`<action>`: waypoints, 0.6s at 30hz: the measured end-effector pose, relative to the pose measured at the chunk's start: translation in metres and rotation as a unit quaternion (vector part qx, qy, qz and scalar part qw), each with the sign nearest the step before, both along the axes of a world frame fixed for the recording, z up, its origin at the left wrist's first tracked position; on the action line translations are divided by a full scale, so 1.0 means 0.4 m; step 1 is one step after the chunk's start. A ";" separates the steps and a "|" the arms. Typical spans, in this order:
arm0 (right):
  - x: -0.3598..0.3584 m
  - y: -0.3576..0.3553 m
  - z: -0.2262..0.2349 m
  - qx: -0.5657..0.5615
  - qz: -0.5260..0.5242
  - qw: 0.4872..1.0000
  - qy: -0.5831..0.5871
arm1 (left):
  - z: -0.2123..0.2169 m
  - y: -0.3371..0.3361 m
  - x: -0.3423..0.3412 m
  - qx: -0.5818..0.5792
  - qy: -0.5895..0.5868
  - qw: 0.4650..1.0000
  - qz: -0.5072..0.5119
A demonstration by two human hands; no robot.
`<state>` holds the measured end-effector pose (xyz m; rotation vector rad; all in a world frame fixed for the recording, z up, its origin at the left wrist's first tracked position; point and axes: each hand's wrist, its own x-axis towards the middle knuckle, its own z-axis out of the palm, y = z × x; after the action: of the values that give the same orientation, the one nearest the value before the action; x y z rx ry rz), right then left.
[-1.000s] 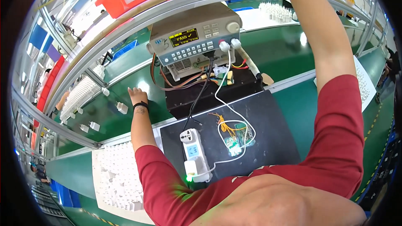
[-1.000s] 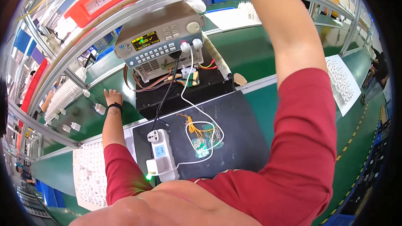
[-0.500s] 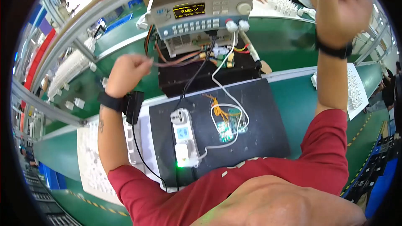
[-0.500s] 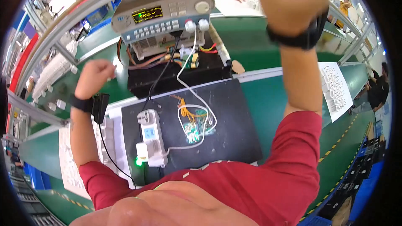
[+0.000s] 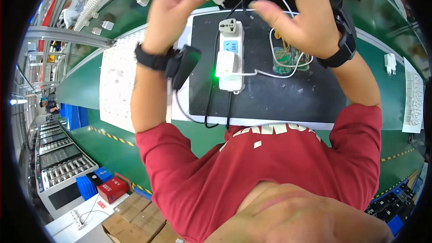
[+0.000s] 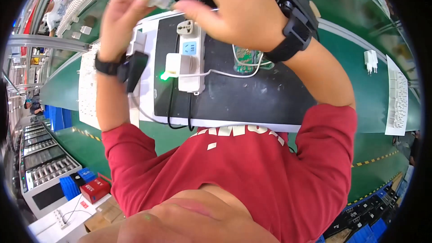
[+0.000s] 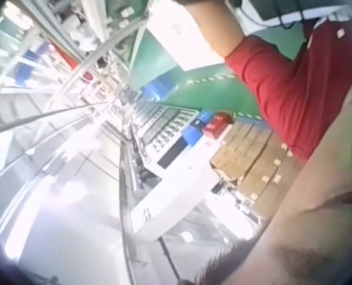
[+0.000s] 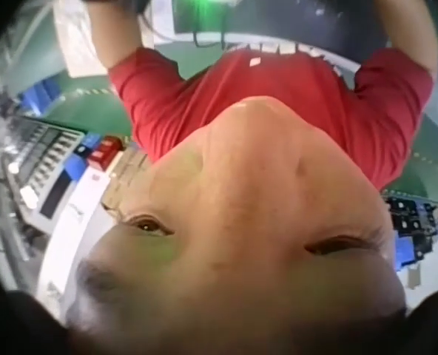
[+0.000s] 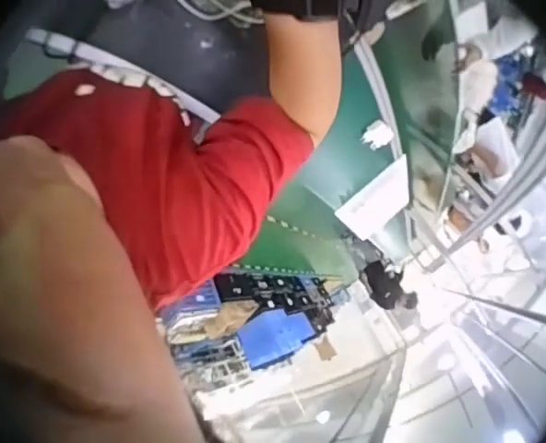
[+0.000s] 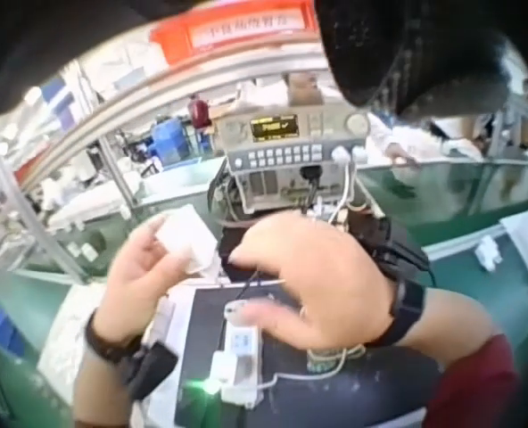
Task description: Testing white power adapters by plugging them into a test fixture and using a probe at an assembly line station.
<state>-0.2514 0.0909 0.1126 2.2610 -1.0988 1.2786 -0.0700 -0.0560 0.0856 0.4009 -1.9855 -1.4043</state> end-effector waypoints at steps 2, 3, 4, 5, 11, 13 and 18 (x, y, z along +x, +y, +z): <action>0.008 0.020 -0.044 0.137 -0.018 0.971 -0.193 | -0.084 -0.016 -0.014 0.007 -0.082 0.996 0.021; 0.010 0.022 -0.066 0.178 -0.033 0.954 -0.241 | -0.117 -0.016 -0.018 0.007 -0.053 0.998 -0.021; 0.008 0.023 -0.087 0.214 -0.047 0.932 -0.289 | -0.143 -0.017 -0.022 0.030 -0.070 0.996 -0.042; 0.012 0.021 -0.108 0.185 -0.023 0.935 -0.301 | -0.159 -0.017 -0.019 0.002 -0.076 0.995 -0.057; -0.001 0.025 -0.171 0.180 -0.002 0.938 -0.295 | -0.171 -0.006 -0.009 -0.006 -0.074 0.994 -0.077; 0.001 0.031 -0.176 0.193 0.007 0.936 -0.294 | -0.172 -0.002 -0.009 -0.018 -0.089 0.994 -0.055; 0.021 0.029 -0.179 0.247 0.032 0.924 -0.289 | -0.209 0.003 -0.012 -0.037 -0.123 0.991 -0.041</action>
<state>-0.2429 0.1024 0.0409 2.3170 -1.7262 1.9560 -0.0749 -0.0550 0.0021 0.4824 -2.2694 -1.3806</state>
